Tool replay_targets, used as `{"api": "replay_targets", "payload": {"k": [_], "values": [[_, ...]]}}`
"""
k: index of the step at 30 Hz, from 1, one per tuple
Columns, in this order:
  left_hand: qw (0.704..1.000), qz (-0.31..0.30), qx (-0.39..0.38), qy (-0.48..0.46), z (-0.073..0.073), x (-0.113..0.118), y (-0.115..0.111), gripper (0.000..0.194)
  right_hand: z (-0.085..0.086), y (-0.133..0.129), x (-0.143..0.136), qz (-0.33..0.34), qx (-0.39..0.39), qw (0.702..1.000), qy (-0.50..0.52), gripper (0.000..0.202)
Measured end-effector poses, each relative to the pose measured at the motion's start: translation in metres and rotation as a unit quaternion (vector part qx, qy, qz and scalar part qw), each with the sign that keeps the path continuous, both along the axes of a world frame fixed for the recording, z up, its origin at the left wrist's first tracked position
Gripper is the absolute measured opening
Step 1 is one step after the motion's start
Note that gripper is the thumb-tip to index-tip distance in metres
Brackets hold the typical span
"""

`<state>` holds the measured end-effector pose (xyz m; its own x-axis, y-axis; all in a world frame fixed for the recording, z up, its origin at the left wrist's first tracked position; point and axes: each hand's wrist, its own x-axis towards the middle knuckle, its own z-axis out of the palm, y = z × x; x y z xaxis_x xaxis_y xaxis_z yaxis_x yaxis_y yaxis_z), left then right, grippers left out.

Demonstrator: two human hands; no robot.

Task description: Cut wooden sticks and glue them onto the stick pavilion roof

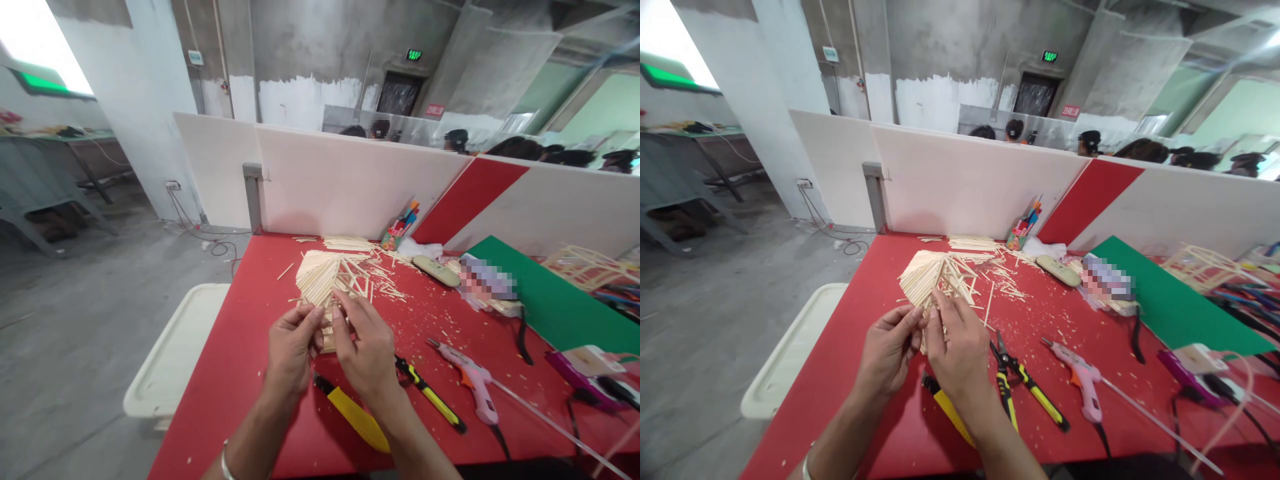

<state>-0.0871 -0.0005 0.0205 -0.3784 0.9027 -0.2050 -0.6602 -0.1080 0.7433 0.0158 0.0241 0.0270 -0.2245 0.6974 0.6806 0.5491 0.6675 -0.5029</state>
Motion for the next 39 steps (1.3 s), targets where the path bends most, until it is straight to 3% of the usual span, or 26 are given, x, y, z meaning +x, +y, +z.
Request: {"api": "replay_targets", "payload": {"k": [5, 8, 13, 17, 19, 21, 24, 27, 31, 34, 36, 38, 39], "values": [[1.0, -0.008, -0.006, 0.014, 0.001, -0.003, -0.007, 0.026, 0.003, -0.005, 0.001, 0.022, -0.005, 0.999, 0.028, 0.031], [0.999, -0.027, -0.016, 0.044, 0.0, -0.002, -0.023, 0.026, 0.009, -0.013, 0.008, 0.064, -0.063, 0.993, 0.07, 0.026], [0.975, -0.158, -0.008, 0.156, -0.011, 0.005, -0.045, 0.021, 0.011, -0.027, 0.031, 0.135, -0.164, 0.973, 0.095, 0.018], [0.953, -0.203, -0.006, 0.227, -0.028, 0.019, -0.041, 0.019, -0.005, -0.034, 0.059, 0.136, -0.227, 0.963, 0.057, 0.02], [0.949, -0.222, -0.011, 0.223, -0.036, 0.032, -0.037, 0.017, -0.019, -0.038, 0.077, 0.095, -0.251, 0.962, 0.052, 0.025], [0.962, -0.203, -0.024, 0.182, -0.042, 0.046, -0.033, 0.019, -0.034, -0.041, 0.097, -0.004, -0.262, 0.965, 0.006, 0.035], [0.976, -0.174, -0.045, 0.125, -0.046, 0.065, -0.03, 0.024, -0.055, -0.044, 0.127, -0.149, -0.3, 0.927, -0.17, 0.069], [0.977, -0.178, -0.053, 0.103, -0.046, 0.076, -0.028, 0.028, -0.067, -0.041, 0.145, -0.165, -0.358, 0.867, -0.306, 0.092], [0.977, -0.175, -0.055, 0.105, -0.043, 0.081, -0.026, 0.026, -0.066, -0.03, 0.153, -0.157, -0.381, 0.84, -0.353, 0.083], [0.979, -0.162, -0.058, 0.109, -0.042, 0.082, -0.023, 0.026, -0.063, -0.023, 0.16, -0.172, -0.386, 0.852, -0.309, 0.076], [0.982, -0.145, -0.059, 0.11, -0.041, 0.083, -0.021, 0.025, -0.062, -0.025, 0.166, -0.165, -0.405, 0.877, -0.201, 0.067], [0.983, -0.13, -0.058, 0.114, -0.041, 0.087, -0.019, 0.025, -0.06, -0.034, 0.17, -0.089, -0.44, 0.893, -0.032, 0.06], [0.984, -0.124, -0.057, 0.118, -0.041, 0.089, -0.018, 0.025, -0.059, -0.04, 0.17, -0.028, -0.456, 0.887, 0.066, 0.058]]}}
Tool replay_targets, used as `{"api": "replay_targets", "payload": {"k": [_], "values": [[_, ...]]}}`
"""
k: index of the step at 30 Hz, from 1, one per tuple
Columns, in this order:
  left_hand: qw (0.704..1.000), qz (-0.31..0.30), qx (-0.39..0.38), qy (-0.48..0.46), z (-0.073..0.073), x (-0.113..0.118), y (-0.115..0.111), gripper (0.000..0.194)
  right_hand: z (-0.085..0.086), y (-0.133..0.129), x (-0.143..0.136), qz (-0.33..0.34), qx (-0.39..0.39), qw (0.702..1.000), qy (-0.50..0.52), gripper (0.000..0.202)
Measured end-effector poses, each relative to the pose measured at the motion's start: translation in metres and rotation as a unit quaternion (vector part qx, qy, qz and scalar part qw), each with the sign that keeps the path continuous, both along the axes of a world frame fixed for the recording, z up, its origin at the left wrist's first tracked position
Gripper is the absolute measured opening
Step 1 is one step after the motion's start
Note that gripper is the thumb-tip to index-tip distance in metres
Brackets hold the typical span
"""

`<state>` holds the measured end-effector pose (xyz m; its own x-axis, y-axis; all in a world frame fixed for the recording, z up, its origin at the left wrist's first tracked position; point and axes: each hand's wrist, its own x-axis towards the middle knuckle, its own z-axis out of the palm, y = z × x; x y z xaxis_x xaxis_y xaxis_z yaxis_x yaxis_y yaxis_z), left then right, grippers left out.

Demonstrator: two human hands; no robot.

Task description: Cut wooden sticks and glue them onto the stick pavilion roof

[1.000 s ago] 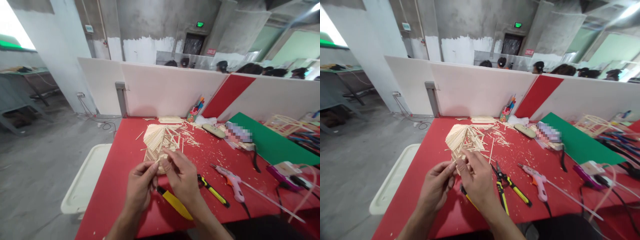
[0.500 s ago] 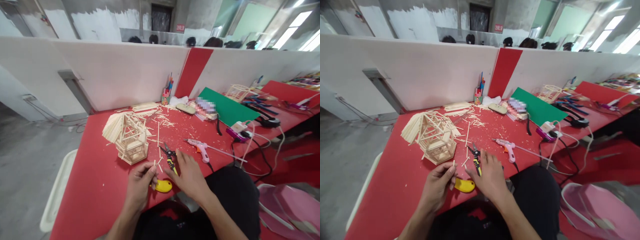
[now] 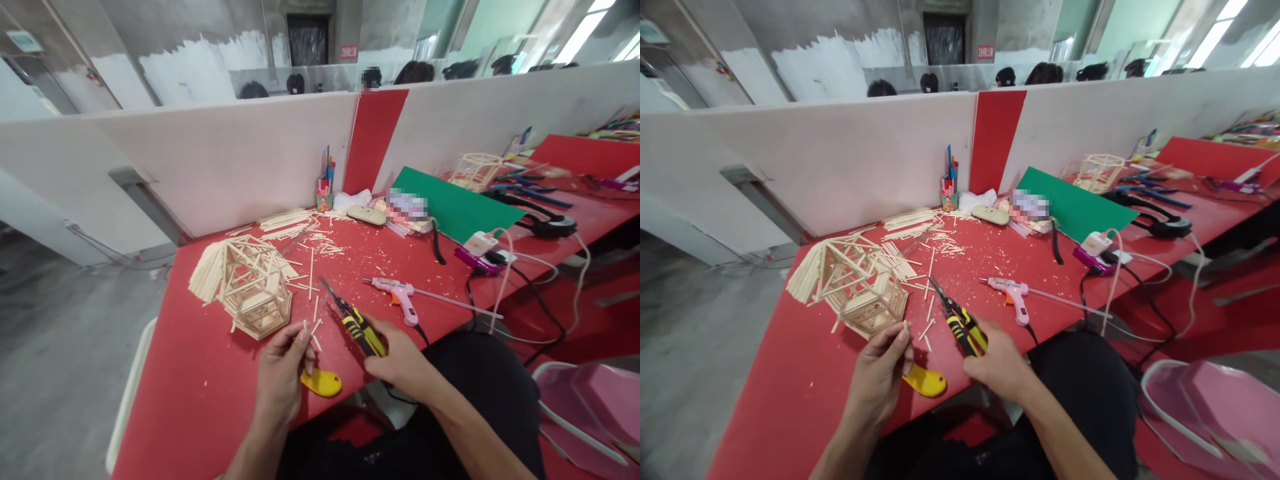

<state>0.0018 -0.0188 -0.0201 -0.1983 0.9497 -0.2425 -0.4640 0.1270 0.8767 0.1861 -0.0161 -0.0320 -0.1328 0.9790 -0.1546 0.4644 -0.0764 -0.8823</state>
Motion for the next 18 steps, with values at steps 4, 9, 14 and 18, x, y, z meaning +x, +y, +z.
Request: {"api": "replay_targets", "payload": {"k": [4, 9, 14, 18], "values": [[0.999, 0.018, 0.015, 0.03, 0.005, 0.01, 0.004, 0.024, 0.005, -0.028, -0.014, 0.072, -0.063, 0.942, 0.321, 0.056], [0.994, 0.052, 0.033, 0.085, 0.012, 0.017, 0.009, 0.027, 0.003, -0.037, -0.033, 0.001, 0.068, 0.992, 0.108, 0.07], [0.992, 0.07, 0.054, 0.092, 0.008, 0.02, 0.01, 0.024, -0.018, -0.038, -0.036, -0.017, 0.184, 0.978, -0.096, 0.074], [0.985, 0.079, 0.079, 0.132, 0.006, 0.019, 0.01, 0.018, -0.024, -0.038, -0.04, -0.023, 0.229, 0.959, -0.169, 0.076]]}}
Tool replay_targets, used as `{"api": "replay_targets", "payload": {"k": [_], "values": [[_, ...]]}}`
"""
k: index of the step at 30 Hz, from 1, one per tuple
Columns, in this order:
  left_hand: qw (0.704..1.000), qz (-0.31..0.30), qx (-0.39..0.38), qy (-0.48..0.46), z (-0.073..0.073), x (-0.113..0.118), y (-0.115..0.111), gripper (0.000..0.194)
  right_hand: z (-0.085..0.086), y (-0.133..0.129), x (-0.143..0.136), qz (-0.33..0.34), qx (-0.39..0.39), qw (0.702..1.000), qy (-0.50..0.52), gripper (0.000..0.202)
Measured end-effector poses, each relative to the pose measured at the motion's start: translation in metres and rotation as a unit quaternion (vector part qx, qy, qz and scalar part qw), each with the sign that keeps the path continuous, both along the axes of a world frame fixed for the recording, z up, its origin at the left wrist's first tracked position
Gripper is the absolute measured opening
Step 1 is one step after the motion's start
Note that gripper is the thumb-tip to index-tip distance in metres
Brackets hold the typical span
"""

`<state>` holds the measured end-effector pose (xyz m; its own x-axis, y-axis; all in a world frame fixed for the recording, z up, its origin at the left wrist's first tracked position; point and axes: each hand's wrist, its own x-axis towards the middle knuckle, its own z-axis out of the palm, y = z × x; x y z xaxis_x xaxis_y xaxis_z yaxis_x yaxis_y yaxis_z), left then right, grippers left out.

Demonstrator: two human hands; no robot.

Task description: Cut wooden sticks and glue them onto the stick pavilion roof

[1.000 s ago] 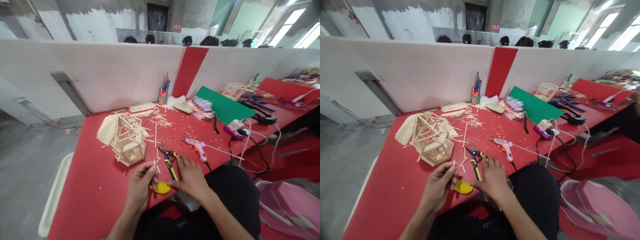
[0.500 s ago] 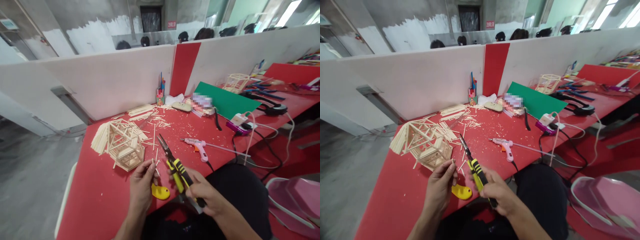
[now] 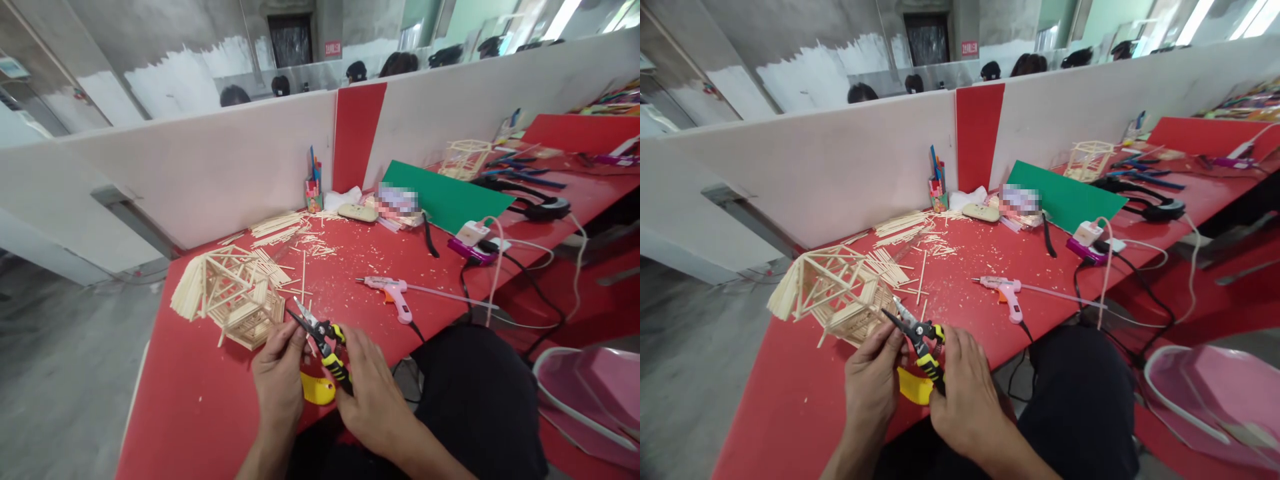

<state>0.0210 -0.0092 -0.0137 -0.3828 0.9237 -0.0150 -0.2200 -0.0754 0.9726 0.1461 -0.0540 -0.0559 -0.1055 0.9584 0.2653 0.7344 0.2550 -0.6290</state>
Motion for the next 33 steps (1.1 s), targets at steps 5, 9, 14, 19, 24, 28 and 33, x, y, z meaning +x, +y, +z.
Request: {"api": "replay_targets", "payload": {"k": [5, 9, 14, 19, 24, 28, 33], "values": [[0.996, -0.005, 0.023, 0.08, 0.003, -0.004, -0.001, 0.014, 0.005, 0.004, -0.004, -0.006, 0.009, 1.0, -0.021, 0.076], [0.987, 0.0, 0.057, 0.153, 0.01, -0.006, -0.003, 0.007, 0.005, 0.004, -0.006, 0.003, -0.005, 1.0, -0.021, 0.075], [0.979, 0.009, 0.083, 0.184, 0.014, -0.006, -0.005, 0.006, 0.009, 0.004, -0.011, 0.016, -0.047, 0.999, 0.013, 0.069], [0.984, 0.019, 0.072, 0.161, 0.007, -0.009, -0.007, 0.012, 0.018, 0.006, -0.015, 0.045, -0.078, 0.991, 0.096, 0.055], [0.991, 0.0, 0.047, 0.128, 0.006, -0.006, -0.009, 0.015, 0.02, 0.002, -0.02, 0.004, -0.095, 0.983, 0.156, 0.046], [0.996, 0.002, 0.014, 0.092, 0.005, -0.006, -0.008, 0.02, 0.023, 0.007, -0.016, -0.006, -0.12, 0.978, 0.171, 0.041], [0.999, -0.003, -0.044, 0.029, 0.002, -0.012, -0.004, 0.028, 0.025, 0.026, 0.002, -0.041, -0.166, 0.981, 0.09, 0.055]]}}
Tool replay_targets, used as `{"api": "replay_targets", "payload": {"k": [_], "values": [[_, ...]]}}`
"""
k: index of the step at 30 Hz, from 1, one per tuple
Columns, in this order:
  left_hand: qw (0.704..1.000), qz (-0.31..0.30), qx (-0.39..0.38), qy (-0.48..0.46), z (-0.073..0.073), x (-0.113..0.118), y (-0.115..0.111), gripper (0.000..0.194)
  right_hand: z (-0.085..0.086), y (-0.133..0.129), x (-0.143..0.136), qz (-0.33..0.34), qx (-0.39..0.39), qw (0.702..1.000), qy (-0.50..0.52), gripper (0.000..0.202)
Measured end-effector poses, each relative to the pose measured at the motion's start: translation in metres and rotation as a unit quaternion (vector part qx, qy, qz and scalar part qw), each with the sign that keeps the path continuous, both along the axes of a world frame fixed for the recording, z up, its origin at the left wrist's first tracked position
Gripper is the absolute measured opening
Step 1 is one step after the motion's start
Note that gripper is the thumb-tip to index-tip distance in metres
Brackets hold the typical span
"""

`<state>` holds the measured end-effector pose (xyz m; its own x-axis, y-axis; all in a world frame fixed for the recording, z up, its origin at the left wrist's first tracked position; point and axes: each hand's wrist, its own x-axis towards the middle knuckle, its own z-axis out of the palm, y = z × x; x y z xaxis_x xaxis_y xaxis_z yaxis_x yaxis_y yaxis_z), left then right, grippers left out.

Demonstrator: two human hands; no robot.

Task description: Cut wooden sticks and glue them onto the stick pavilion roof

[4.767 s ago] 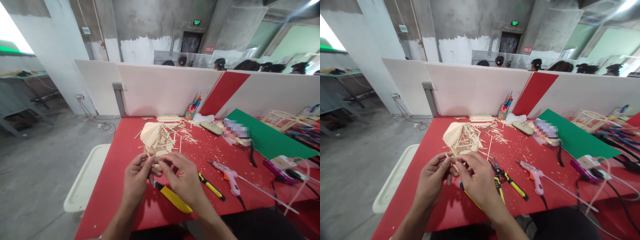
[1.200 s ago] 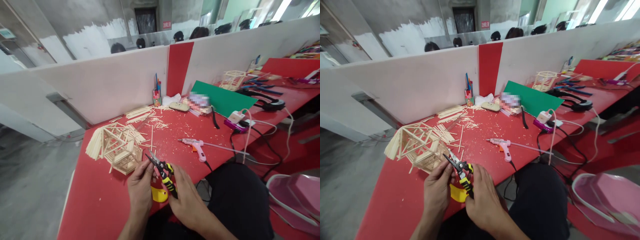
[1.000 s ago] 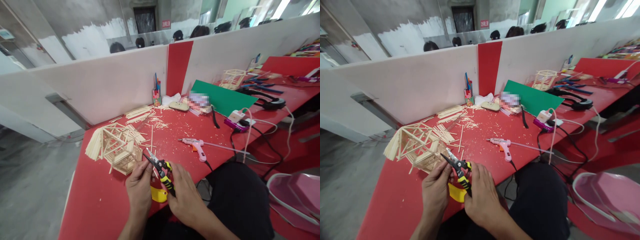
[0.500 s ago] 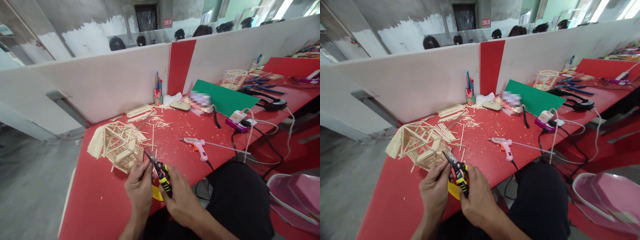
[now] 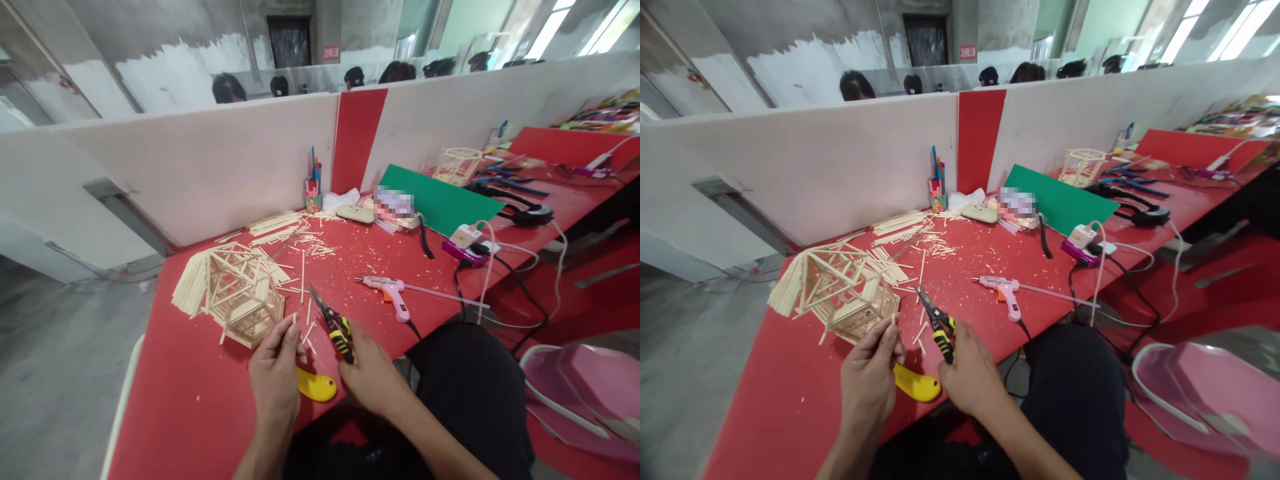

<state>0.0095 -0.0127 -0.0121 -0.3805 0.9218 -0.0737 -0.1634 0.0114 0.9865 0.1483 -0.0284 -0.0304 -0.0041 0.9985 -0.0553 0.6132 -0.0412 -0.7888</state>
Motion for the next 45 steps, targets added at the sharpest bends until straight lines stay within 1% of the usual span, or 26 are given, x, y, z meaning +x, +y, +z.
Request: {"api": "replay_targets", "payload": {"k": [3, 6, 8, 9, 11, 13, 14, 16, 18, 20, 22, 24, 26, 27, 28, 29, 31, 33, 35, 36, 38, 39, 41, 42, 44, 45], "values": [[0.999, -0.022, 0.003, -0.039, 0.001, 0.0, 0.0, 0.025, -0.004, 0.008, 0.003, -0.019, -0.019, 0.996, -0.088, 0.058], [0.997, -0.045, 0.005, -0.059, 0.004, 0.001, -0.001, 0.022, -0.011, 0.014, 0.0, -0.008, -0.004, 0.981, -0.194, 0.061], [0.996, -0.059, 0.003, -0.061, 0.007, 0.001, -0.002, 0.023, -0.014, 0.019, -0.001, -0.001, 0.004, 0.971, -0.241, 0.064], [0.996, -0.063, 0.001, -0.058, 0.008, 0.0, -0.003, 0.024, -0.015, 0.021, 0.0, -0.001, 0.004, 0.97, -0.242, 0.065], [0.997, -0.059, -0.006, -0.05, 0.009, -0.002, -0.004, 0.025, -0.017, 0.022, 0.003, 0.008, 0.015, 0.98, -0.198, 0.065], [0.998, -0.046, -0.015, -0.041, 0.008, -0.006, -0.004, 0.026, -0.017, 0.018, 0.008, 0.039, 0.054, 0.99, -0.126, 0.066], [0.998, -0.039, -0.018, -0.037, 0.008, -0.008, -0.004, 0.027, -0.016, 0.015, 0.011, 0.059, 0.08, 0.99, -0.101, 0.067], [0.999, -0.033, -0.019, -0.029, 0.005, -0.01, -0.004, 0.027, -0.016, 0.009, 0.014, 0.08, 0.122, 0.984, -0.098, 0.068], [0.999, -0.036, -0.018, -0.024, 0.004, -0.01, -0.004, 0.026, -0.016, 0.007, 0.015, 0.055, 0.12, 0.979, -0.158, 0.066], [0.998, -0.047, -0.021, -0.033, 0.002, -0.008, -0.004, 0.026, -0.018, 0.01, 0.015, 0.016, 0.081, 0.968, -0.237, 0.065], [0.996, -0.068, -0.027, -0.049, 0.0, -0.006, -0.004, 0.026, -0.02, 0.015, 0.015, -0.008, 0.048, 0.953, -0.3, 0.063], [0.993, -0.094, -0.03, -0.06, -0.002, -0.007, -0.006, 0.027, -0.021, 0.019, 0.015, -0.018, 0.061, 0.942, -0.329, 0.058], [0.992, -0.106, -0.029, -0.065, -0.004, -0.009, -0.009, 0.027, -0.019, 0.016, 0.009, -0.016, 0.122, 0.941, -0.316, 0.048], [0.992, -0.107, -0.029, -0.066, -0.004, -0.011, -0.012, 0.026, -0.017, 0.013, 0.003, 0.002, 0.153, 0.943, -0.294, 0.042], [0.992, -0.105, -0.029, -0.067, -0.005, -0.014, -0.015, 0.026, -0.016, 0.01, -0.004, 0.037, 0.175, 0.946, -0.269, 0.038], [0.992, -0.103, -0.029, -0.067, -0.004, -0.016, -0.018, 0.026, -0.015, 0.006, -0.014, 0.083, 0.183, 0.948, -0.248, 0.035], [0.992, -0.103, -0.031, -0.068, -0.002, -0.021, -0.026, 0.026, -0.015, -0.001, -0.036, 0.18, 0.163, 0.941, -0.236, 0.036], [0.992, -0.096, -0.035, -0.074, 0.002, -0.025, -0.033, 0.026, -0.018, -0.005, -0.056, 0.229, 0.133, 0.927, -0.264, 0.037], [0.993, -0.081, -0.037, -0.079, 0.007, -0.029, -0.04, 0.026, -0.021, -0.007, -0.067, 0.236, 0.113, 0.92, -0.291, 0.033], [0.994, -0.071, -0.036, -0.08, 0.009, -0.032, -0.043, 0.026, -0.021, -0.009, -0.068, 0.235, 0.106, 0.921, -0.291, 0.029], [0.995, -0.05, -0.033, -0.082, 0.012, -0.037, -0.047, 0.026, -0.019, -0.014, -0.059, 0.225, 0.102, 0.934, -0.259, 0.025], [0.995, -0.04, -0.031, -0.083, 0.013, -0.039, -0.048, 0.026, -0.016, -0.018, -0.05, 0.214, 0.113, 0.943, -0.227, 0.024], [0.996, -0.03, -0.03, -0.079, 0.012, -0.041, -0.048, 0.026, -0.007, -0.025, -0.029, 0.169, 0.174, 0.958, -0.157, 0.027], [0.996, -0.031, -0.032, -0.075, 0.011, -0.041, -0.046, 0.026, -0.002, -0.028, -0.019, 0.143, 0.215, 0.957, -0.131, 0.029], [0.996, -0.046, -0.039, -0.065, 0.01, -0.038, -0.043, 0.027, 0.008, -0.033, -0.002, 0.121, 0.289, 0.944, -0.099, 0.031], [0.996, -0.055, -0.043, -0.062, 0.009, -0.035, -0.041, 0.028, 0.013, -0.034, 0.003, 0.121, 0.317, 0.936, -0.09, 0.031]]}}
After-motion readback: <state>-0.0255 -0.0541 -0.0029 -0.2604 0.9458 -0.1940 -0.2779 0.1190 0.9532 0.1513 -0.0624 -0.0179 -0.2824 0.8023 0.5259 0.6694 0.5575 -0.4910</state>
